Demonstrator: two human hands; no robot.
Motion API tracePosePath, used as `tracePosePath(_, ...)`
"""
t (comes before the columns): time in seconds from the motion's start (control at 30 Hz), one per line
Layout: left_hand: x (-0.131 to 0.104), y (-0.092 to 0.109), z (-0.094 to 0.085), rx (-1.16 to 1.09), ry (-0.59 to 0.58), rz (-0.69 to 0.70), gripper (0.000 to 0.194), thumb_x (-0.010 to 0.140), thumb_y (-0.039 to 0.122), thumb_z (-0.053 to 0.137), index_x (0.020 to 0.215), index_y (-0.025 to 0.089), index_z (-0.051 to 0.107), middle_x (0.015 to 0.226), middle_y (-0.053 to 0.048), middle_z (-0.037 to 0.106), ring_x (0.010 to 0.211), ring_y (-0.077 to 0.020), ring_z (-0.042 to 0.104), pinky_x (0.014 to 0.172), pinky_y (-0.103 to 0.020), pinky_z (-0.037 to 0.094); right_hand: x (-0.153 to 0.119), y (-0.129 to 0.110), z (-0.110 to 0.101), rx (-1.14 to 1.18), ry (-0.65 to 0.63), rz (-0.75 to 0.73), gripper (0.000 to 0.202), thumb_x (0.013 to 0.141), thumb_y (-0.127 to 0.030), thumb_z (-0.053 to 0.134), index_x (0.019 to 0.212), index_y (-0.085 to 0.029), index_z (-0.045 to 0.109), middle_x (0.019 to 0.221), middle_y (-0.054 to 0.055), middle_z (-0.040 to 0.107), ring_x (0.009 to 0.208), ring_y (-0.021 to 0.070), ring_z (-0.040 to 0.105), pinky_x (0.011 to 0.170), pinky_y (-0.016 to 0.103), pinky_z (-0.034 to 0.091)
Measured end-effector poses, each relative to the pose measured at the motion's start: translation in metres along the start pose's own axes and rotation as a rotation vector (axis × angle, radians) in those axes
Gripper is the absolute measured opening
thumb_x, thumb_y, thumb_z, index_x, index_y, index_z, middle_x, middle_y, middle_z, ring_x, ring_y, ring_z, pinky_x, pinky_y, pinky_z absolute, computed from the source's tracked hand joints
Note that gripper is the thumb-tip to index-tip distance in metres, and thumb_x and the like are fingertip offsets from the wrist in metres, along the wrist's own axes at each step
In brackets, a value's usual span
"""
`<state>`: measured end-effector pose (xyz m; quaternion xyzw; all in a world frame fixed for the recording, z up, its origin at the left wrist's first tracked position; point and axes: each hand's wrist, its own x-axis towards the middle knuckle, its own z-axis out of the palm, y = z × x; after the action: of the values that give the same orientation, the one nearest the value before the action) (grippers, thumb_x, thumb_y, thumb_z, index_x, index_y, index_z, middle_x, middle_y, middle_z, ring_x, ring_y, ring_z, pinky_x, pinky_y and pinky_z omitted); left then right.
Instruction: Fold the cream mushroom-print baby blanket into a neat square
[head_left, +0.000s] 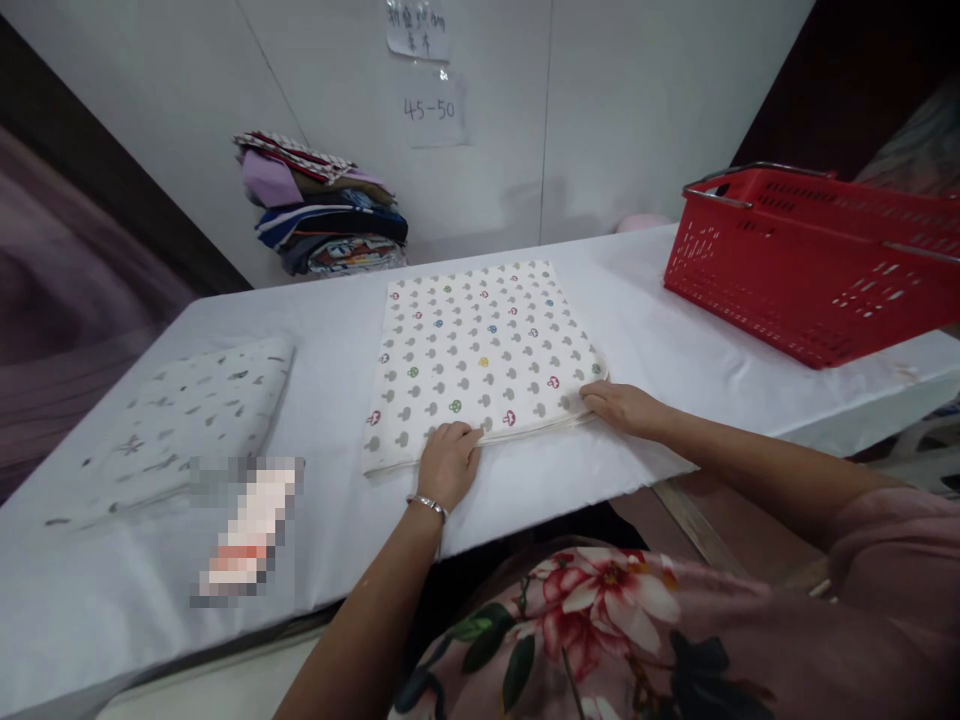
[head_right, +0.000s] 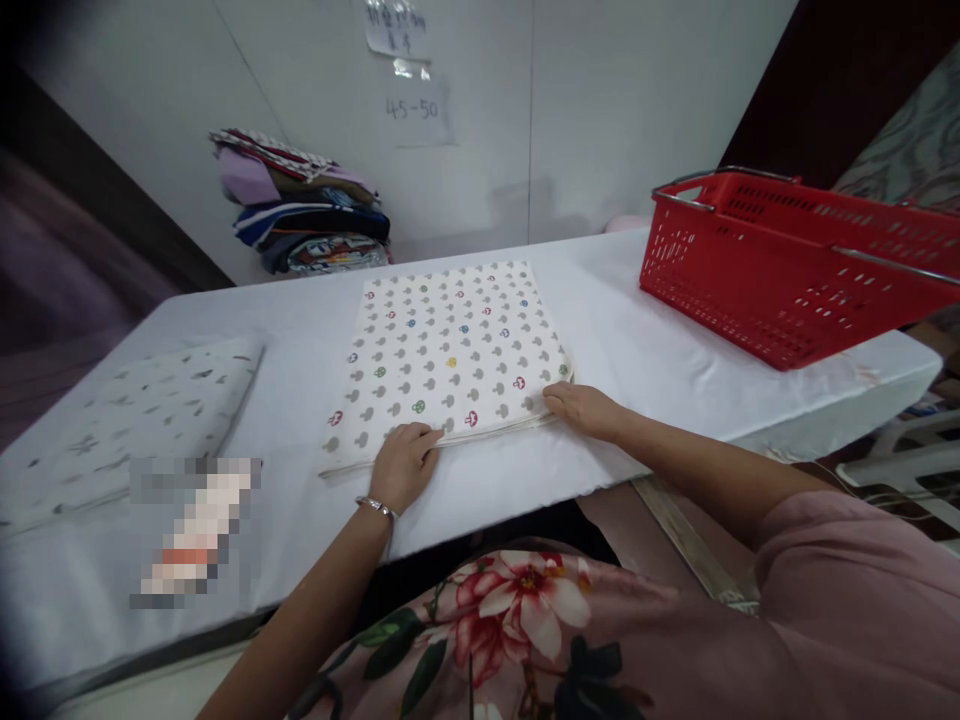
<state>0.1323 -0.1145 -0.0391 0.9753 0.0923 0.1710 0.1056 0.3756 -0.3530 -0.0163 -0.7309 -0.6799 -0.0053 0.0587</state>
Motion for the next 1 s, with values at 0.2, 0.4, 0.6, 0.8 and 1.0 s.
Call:
tracePosePath(0.2, 0.0, 0.001, 0.0, 0.001, -0.007, -0.004, 0.027, 0.08, 0.013, 0.048, 0.099, 0.021, 0.065, 0.092, -0.006, 0.059, 0.087, -0.0218, 0.05, 0.078, -0.037, 0.042, 0.003, 0.001, -0.005, -0.046, 0.075, -0.042, 0.03, 0.092, -0.018, 0.029, 0.084, -0.017, 0.059, 0.105, 0.011, 0.057, 0.098, 0.0209, 0.048, 0.079, 0.035, 0.04)
tracePosePath(0.4, 0.0, 0.001, 0.0, -0.004, -0.011, -0.014, 0.027, 0.079, 0.014, 0.048, 0.1, 0.022, 0.065, 0.092, -0.006, 0.059, 0.087, -0.0219, 0.051, 0.078, -0.037, 0.042, 0.004, 0.002, -0.011, -0.123, 0.076, -0.063, 0.031, 0.09, -0.018, 0.033, 0.077, -0.017, 0.061, 0.088, 0.009, 0.059, 0.086, 0.0204, 0.047, 0.071, 0.032, 0.034)
tracePosePath(0.6, 0.001, 0.0, 0.0, 0.0, -0.005, -0.004, 0.027, 0.08, 0.014, 0.048, 0.1, 0.02, 0.065, 0.092, -0.006, 0.059, 0.087, -0.0215, 0.05, 0.079, -0.036, 0.042, 0.002, 0.001, -0.009, -0.171, 0.066, -0.059, 0.03, 0.09, -0.016, 0.033, 0.079, -0.016, 0.061, 0.087, 0.008, 0.059, 0.08, 0.0192, 0.046, 0.068, 0.031, 0.029)
tracePosePath(0.8, 0.0, 0.0, 0.0, -0.007, -0.008, -0.008, 0.027, 0.08, 0.014, 0.048, 0.099, 0.022, 0.065, 0.092, -0.006, 0.059, 0.087, -0.0217, 0.05, 0.078, -0.037, 0.043, 0.004, -0.001, -0.011, -0.167, 0.027, -0.055, 0.03, 0.09, -0.018, 0.033, 0.078, -0.016, 0.06, 0.082, 0.008, 0.059, 0.077, 0.0189, 0.046, 0.069, 0.031, 0.029)
tracePosePath(1.0, 0.0, 0.001, 0.0, -0.008, -0.006, -0.011, 0.028, 0.081, 0.015, 0.047, 0.1, 0.022, 0.065, 0.092, -0.006, 0.059, 0.087, -0.0219, 0.051, 0.078, -0.038, 0.043, 0.004, 0.002, -0.01, -0.182, 0.081, -0.046, 0.031, 0.09, -0.016, 0.031, 0.083, -0.017, 0.061, 0.087, 0.009, 0.06, 0.079, 0.0195, 0.046, 0.069, 0.032, 0.028)
